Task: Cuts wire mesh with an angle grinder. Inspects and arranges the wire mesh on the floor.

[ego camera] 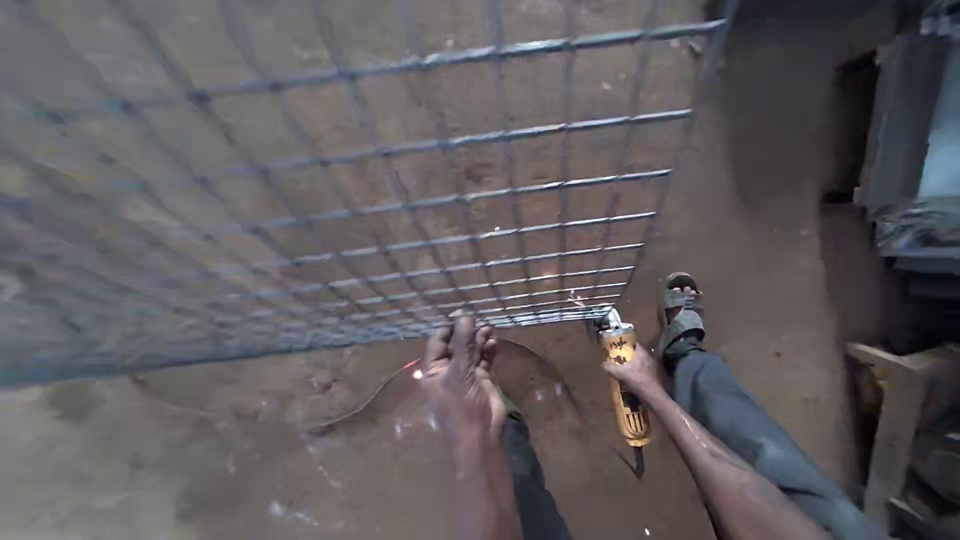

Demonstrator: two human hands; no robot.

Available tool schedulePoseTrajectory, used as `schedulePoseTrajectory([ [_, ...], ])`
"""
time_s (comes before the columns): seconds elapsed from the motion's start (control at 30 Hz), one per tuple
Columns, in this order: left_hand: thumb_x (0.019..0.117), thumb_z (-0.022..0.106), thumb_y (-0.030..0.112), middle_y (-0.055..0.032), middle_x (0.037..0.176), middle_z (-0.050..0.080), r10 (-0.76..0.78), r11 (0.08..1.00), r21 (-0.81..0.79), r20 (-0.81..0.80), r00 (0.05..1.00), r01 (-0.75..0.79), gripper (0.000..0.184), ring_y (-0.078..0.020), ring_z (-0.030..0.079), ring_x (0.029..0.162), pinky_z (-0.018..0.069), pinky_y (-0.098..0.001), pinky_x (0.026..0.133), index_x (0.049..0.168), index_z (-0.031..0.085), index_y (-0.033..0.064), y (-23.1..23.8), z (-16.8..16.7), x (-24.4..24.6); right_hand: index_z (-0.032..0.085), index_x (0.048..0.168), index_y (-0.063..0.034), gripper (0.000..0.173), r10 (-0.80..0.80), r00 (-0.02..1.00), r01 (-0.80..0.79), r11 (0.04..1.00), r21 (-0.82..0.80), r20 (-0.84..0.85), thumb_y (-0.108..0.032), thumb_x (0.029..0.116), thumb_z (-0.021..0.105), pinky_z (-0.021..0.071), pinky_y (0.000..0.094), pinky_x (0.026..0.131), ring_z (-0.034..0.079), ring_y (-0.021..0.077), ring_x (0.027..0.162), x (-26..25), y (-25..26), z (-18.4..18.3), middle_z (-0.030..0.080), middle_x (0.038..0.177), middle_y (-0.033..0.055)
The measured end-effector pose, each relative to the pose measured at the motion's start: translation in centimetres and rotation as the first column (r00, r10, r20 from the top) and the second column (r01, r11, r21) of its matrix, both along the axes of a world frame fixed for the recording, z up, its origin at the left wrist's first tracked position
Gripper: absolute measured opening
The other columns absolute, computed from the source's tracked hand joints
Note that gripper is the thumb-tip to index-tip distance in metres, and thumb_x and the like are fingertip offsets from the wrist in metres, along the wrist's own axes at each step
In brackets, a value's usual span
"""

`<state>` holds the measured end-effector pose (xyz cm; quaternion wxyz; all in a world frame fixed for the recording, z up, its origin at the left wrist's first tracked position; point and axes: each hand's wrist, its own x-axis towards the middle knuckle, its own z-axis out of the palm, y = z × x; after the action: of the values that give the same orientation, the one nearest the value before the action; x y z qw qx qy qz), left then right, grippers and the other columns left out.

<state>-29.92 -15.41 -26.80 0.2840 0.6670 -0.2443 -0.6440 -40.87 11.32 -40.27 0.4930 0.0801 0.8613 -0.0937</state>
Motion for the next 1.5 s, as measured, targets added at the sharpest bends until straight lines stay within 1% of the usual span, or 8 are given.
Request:
schedulePoseTrajectory([
  [0.2, 0.1113, 0.04, 0.021, 0.0013, 0.08, 0.071, -0.054, 0.996, -0.064, 0.018, 0.998, 0.055, 0.022, -0.0092, 0.071, 0.067, 0.0588, -0.0226, 0.054, 0.103, 0.059, 0.0137, -0.5, 0.2, -0.2, 0.052, 0.142, -0.0072, 0.09, -0.044, 0.992, 0.033, 0.995, 0.094, 0.116, -0.044, 0.0685, 0.088, 0.0542, 0.0562, 0.094, 0.067, 0.0347, 0.111, 0.3, 1.4, 1.0, 0.068, 0.121, 0.0192],
  [0.37, 0.1125, 0.035, 0.033, 0.0058, 0.082, 0.071, -0.062, 0.995, -0.074, 0.075, 0.995, 0.067, 0.03, -0.006, 0.07, 0.07, 0.0558, -0.0198, 0.055, 0.106, 0.06, 0.0185, 0.1, -0.6, -0.2, 0.06, 0.131, -0.0071, 0.079, -0.135, 0.982, 0.126, 0.989, 0.072, 0.135, -0.048, 0.0689, 0.085, 0.0549, 0.0554, 0.092, 0.069, 0.032, 0.106, 1.8, 3.3, 2.4, 0.07, 0.114, 0.0156],
  [0.5, 0.1122, 0.031, 0.039, 0.0063, 0.079, 0.071, -0.074, 0.992, -0.092, 0.094, 0.993, 0.083, 0.039, -0.0048, 0.07, 0.068, 0.0541, -0.018, 0.052, 0.096, 0.061, 0.0198, 0.5, -0.9, -0.5, 0.059, 0.134, -0.0087, 0.08, -0.138, 0.982, 0.135, 0.99, 0.031, 0.133, -0.048, 0.0687, 0.085, 0.0555, 0.0546, 0.091, 0.069, 0.0309, 0.105, 2.4, 4.1, 2.9, 0.071, 0.113, 0.0143],
  [0.8, 0.1106, 0.034, 0.044, 0.0051, 0.089, 0.07, -0.047, 0.993, -0.101, 0.159, 0.986, 0.063, 0.033, -0.0052, 0.069, 0.073, 0.0516, -0.0181, 0.052, 0.105, 0.057, 0.0214, 0.7, -1.0, -0.6, 0.055, 0.14, -0.0086, 0.086, -0.142, 0.985, 0.148, 0.987, -0.057, 0.103, -0.047, 0.0694, 0.086, 0.0557, 0.0545, 0.089, 0.07, 0.0307, 0.102, 3.3, 4.2, 3.1, 0.072, 0.109, 0.0143],
  [0.9, 0.1105, 0.036, 0.044, 0.005, 0.088, 0.072, -0.043, 0.992, -0.112, 0.157, 0.987, 0.061, 0.034, -0.0064, 0.071, 0.073, 0.0525, -0.0187, 0.052, 0.099, 0.059, 0.0219, 0.8, -0.9, -0.7, 0.051, 0.144, -0.0101, 0.09, -0.117, 0.987, 0.125, 0.989, -0.075, 0.112, -0.047, 0.0688, 0.086, 0.0555, 0.0551, 0.09, 0.07, 0.0311, 0.104, 3.2, 3.8, 3.0, 0.071, 0.112, 0.014],
  [1.1, 0.1103, 0.036, 0.044, 0.0049, 0.091, 0.072, -0.004, 0.994, -0.105, 0.124, 0.992, 0.017, 0.032, -0.0055, 0.07, 0.073, 0.0522, -0.0179, 0.05, 0.103, 0.057, 0.0211, 0.5, -0.6, -0.8, 0.054, 0.139, -0.0089, 0.09, -0.062, 0.993, 0.07, 0.995, -0.071, 0.105, -0.05, 0.0674, 0.089, 0.0564, 0.0563, 0.086, 0.071, 0.0328, 0.099, 2.6, 3.1, 1.8, 0.072, 0.108, 0.0152],
  [1.3, 0.1119, 0.032, 0.04, 0.0055, 0.084, 0.073, -0.068, 0.996, -0.056, 0.082, 0.994, 0.072, 0.037, -0.007, 0.072, 0.072, 0.0552, -0.0193, 0.052, 0.096, 0.06, 0.0216, 0.6, -0.5, -0.7, 0.054, 0.139, -0.0132, 0.088, 0.022, 0.982, -0.035, 0.997, 0.063, 0.19, -0.049, 0.0661, 0.087, 0.0557, 0.0598, 0.083, 0.07, 0.0356, 0.101, 0.9, 4.0, 0.3, 0.071, 0.11, 0.0154],
  [1.5, 0.1119, 0.034, 0.034, 0.0043, 0.093, 0.073, -0.121, 0.991, 0.05, -0.034, 0.992, 0.123, 0.029, -0.0111, 0.074, 0.084, 0.061, -0.0283, 0.067, 0.102, 0.057, 0.0186, 1.4, -1.9, -2.0, 0.057, 0.135, -0.008, 0.081, -0.177, 0.965, 0.18, 0.984, -0.001, 0.193, -0.043, 0.0689, 0.087, 0.0563, 0.0553, 0.089, 0.069, 0.0308, 0.102, 1.0, 4.8, 3.5, 0.07, 0.112, 0.0157],
])
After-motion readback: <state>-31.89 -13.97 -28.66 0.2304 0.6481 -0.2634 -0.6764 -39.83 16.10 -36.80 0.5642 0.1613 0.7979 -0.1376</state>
